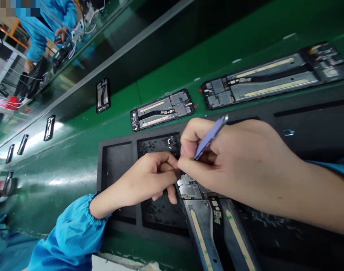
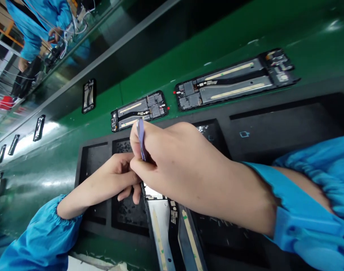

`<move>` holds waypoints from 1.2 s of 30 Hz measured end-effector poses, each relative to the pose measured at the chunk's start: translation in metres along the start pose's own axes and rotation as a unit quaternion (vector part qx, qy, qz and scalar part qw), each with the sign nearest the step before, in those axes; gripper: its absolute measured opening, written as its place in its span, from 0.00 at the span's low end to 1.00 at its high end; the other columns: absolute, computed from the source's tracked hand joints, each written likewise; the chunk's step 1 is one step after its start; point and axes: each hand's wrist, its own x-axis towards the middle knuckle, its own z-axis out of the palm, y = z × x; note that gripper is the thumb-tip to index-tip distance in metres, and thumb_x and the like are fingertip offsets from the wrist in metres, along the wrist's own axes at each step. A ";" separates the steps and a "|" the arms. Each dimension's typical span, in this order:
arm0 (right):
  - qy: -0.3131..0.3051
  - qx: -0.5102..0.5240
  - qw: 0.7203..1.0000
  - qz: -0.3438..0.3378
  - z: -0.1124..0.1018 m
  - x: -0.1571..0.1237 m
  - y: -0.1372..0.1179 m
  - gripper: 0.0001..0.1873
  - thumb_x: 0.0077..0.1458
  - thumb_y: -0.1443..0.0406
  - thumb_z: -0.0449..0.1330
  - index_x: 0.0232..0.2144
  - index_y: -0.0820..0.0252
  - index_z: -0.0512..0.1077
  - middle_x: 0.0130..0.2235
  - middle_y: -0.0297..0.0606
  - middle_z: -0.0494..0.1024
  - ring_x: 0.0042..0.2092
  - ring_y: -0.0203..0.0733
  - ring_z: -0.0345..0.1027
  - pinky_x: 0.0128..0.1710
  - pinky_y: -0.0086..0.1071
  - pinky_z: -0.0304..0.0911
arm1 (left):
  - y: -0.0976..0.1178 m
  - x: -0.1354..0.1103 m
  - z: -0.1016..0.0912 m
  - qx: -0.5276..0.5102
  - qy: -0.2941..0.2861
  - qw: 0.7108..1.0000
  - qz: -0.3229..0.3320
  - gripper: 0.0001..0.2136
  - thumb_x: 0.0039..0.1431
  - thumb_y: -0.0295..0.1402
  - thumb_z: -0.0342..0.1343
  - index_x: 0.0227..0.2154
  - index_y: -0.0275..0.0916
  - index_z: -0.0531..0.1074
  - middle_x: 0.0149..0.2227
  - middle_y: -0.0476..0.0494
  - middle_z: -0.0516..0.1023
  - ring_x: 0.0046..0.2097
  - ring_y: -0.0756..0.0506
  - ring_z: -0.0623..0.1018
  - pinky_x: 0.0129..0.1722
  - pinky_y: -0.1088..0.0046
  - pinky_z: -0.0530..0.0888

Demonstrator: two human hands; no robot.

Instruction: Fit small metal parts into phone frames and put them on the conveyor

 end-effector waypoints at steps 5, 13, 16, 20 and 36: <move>-0.050 -0.049 0.995 -0.072 -0.003 0.005 0.005 0.11 0.51 0.73 0.56 0.26 0.53 0.59 0.16 0.22 0.62 0.13 0.28 0.47 0.15 0.30 0.45 | 0.003 0.002 0.000 -0.008 -0.008 1.000 -0.015 0.04 0.57 0.23 0.50 0.32 0.37 0.67 0.20 0.52 0.77 0.15 0.57 0.68 0.15 0.85 0.60; -0.030 0.016 0.999 -0.001 -0.011 0.014 0.003 0.10 0.55 0.69 0.58 0.28 0.53 0.59 0.17 0.21 0.59 0.16 0.27 0.50 0.19 0.28 0.46 | -0.006 0.004 0.008 -0.023 0.030 0.999 -0.001 0.03 0.55 0.24 0.50 0.32 0.38 0.65 0.17 0.55 0.73 0.14 0.55 0.69 0.11 0.86 0.60; 0.067 0.034 0.995 0.058 -0.014 0.019 0.002 0.11 0.57 0.69 0.57 0.28 0.54 0.59 0.21 0.23 0.60 0.20 0.27 0.52 0.23 0.28 0.48 | -0.014 0.007 0.009 -0.056 0.038 0.998 0.017 0.06 0.52 0.24 0.52 0.33 0.39 0.66 0.18 0.57 0.72 0.17 0.51 0.76 0.11 0.85 0.65; 0.060 0.057 0.991 0.109 -0.012 0.027 0.006 0.13 0.53 0.71 0.61 0.25 0.56 0.59 0.22 0.25 0.61 0.23 0.29 0.52 0.23 0.29 0.48 | -0.014 0.010 0.008 -0.097 0.023 0.995 0.000 0.06 0.51 0.25 0.56 0.32 0.38 0.66 0.20 0.56 0.72 0.19 0.49 0.79 0.12 0.82 0.72; 0.011 0.091 0.989 0.114 -0.009 0.033 0.018 0.12 0.55 0.66 0.62 0.25 0.54 0.61 0.18 0.23 0.58 0.20 0.31 0.51 0.22 0.31 0.45 | -0.004 0.002 0.005 -0.073 0.042 0.996 -0.017 0.09 0.53 0.33 0.56 0.37 0.37 0.67 0.20 0.54 0.73 0.18 0.48 0.77 0.14 0.79 0.73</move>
